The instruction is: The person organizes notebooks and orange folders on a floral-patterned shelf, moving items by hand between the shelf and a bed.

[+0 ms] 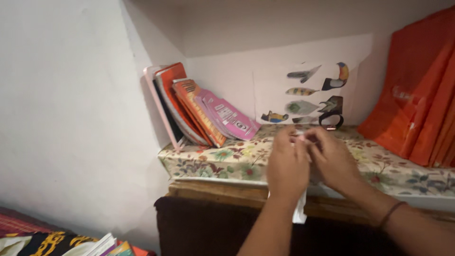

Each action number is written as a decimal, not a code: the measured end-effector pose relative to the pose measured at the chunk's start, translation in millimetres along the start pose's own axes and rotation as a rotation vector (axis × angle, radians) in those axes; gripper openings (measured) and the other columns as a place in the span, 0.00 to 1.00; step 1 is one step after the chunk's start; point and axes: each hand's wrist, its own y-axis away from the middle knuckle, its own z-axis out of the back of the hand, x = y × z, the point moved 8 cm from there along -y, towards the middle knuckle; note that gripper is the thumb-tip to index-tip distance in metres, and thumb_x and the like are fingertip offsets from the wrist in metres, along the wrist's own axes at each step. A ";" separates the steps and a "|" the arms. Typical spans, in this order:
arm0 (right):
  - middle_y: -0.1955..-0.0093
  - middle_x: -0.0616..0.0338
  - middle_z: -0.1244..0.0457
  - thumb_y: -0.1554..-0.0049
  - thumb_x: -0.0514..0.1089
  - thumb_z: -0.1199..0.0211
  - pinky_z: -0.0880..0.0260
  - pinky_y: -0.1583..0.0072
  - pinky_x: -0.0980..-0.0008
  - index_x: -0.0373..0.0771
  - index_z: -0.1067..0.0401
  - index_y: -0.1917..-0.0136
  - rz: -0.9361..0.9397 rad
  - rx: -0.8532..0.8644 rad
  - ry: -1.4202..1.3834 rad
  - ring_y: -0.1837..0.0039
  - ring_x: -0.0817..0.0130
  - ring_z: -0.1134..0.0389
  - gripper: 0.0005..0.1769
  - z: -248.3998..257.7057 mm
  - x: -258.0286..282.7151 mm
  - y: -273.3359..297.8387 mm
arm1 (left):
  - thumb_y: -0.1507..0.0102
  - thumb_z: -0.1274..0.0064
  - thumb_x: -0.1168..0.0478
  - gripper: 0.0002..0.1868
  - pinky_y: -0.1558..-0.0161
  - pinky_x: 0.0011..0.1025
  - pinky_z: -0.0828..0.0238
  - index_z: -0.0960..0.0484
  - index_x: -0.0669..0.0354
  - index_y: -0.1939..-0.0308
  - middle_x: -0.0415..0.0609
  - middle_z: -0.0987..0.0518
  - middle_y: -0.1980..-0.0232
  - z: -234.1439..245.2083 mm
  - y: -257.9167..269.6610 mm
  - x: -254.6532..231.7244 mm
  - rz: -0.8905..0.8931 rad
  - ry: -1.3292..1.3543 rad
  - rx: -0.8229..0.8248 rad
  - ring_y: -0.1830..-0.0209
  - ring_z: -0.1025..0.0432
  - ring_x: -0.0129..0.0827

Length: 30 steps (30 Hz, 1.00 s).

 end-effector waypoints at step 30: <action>0.42 0.48 0.41 0.49 0.35 0.34 0.38 0.37 0.52 0.40 0.28 0.45 0.064 -0.497 0.386 0.36 0.46 0.41 0.17 105.6 -98.8 3.7 | 0.35 0.54 0.57 0.13 0.57 0.48 0.28 0.17 0.61 0.59 0.62 0.17 0.62 -207.1 -34.3 4.8 0.035 0.201 0.020 0.60 0.23 0.58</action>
